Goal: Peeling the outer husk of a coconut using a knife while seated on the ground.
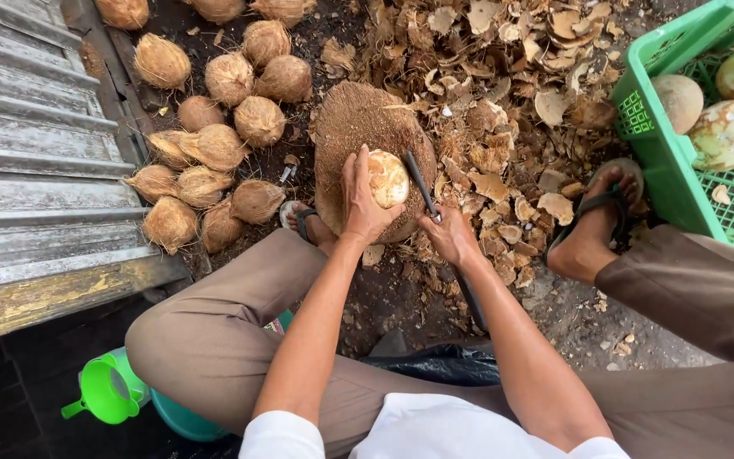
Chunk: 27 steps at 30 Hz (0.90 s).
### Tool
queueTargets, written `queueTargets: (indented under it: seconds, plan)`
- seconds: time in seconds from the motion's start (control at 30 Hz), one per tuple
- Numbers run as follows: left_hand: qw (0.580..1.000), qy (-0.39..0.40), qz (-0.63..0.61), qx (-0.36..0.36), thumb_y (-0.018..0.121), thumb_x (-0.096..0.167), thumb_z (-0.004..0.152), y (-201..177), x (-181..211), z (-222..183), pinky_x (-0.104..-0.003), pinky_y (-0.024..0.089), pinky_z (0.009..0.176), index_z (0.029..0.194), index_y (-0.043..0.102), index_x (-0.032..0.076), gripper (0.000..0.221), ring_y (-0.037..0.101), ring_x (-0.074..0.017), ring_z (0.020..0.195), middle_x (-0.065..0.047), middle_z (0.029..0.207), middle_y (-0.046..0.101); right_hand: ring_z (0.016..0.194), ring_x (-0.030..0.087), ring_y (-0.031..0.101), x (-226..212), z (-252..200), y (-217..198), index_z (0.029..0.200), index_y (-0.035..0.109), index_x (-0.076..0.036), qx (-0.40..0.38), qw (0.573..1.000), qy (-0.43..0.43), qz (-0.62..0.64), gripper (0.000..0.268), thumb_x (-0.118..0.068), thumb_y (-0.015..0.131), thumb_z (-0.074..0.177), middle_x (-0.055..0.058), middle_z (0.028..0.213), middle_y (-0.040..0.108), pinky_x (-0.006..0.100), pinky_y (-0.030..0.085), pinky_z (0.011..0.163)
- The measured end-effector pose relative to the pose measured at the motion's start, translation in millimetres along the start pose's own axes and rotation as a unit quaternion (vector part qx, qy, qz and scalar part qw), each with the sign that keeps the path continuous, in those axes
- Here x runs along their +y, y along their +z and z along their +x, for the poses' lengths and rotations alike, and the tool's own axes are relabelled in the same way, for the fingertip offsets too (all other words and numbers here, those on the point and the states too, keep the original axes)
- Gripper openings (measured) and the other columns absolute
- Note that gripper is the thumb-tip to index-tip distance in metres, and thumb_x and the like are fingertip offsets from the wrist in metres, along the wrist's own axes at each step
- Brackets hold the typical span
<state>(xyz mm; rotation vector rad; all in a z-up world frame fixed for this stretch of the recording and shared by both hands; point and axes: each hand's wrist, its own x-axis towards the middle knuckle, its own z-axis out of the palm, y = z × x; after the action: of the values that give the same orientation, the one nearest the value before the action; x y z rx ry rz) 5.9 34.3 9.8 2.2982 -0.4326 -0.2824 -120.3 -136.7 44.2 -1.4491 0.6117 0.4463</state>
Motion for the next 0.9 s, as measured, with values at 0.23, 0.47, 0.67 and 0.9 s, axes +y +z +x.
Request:
queueTargets:
  seconds: [0.23,0.47,0.67,0.9]
  plan:
    - [0.998,-0.001,-0.037,-0.052,0.097,0.011,0.050,-11.6,-6.9,11.4,-0.067,0.035,0.114,0.159,0.019,0.009,0.134,0.043,-0.0467,0.134,-0.030,0.146,0.035,0.050,0.026,0.053,-21.7,-2.8,-1.4,0.111,0.067,0.003,0.034,0.997,-0.065,-0.013,0.034,-0.030,0.062,0.104,0.020,0.067,0.063,0.041,0.047,0.063]
    - [0.999,0.018,-0.022,-0.041,0.096,0.007,0.049,-6.5,-5.9,12.2,-0.064,0.037,0.113,0.157,0.024,0.010,0.130,0.044,-0.0434,0.133,-0.027,0.143,0.037,0.051,0.023,0.053,-27.8,-8.9,13.2,0.087,0.066,-0.006,0.074,0.986,-0.130,-0.073,0.027,-0.027,0.060,0.103,0.009,0.059,0.059,0.037,0.044,0.062]
    - [0.998,0.023,-0.057,-0.030,0.093,0.004,0.050,-6.3,0.1,14.5,-0.065,0.038,0.112,0.156,0.025,0.009,0.126,0.044,-0.0436,0.131,-0.026,0.142,0.036,0.052,0.023,0.051,-14.3,6.0,5.0,0.089,0.066,-0.008,0.085,0.988,-0.104,-0.080,0.031,-0.031,0.054,0.105,0.008,0.060,0.057,0.040,0.046,0.066]
    - [0.999,0.003,-0.042,-0.013,0.091,0.002,0.050,-3.9,5.6,10.1,-0.062,0.038,0.112,0.156,0.023,0.010,0.126,0.044,-0.0409,0.130,-0.024,0.141,0.036,0.052,0.024,0.053,-22.0,-2.1,22.6,0.090,0.063,-0.006,0.069,0.987,-0.072,-0.124,0.033,-0.033,0.053,0.107,0.008,0.063,0.058,0.038,0.049,0.063]
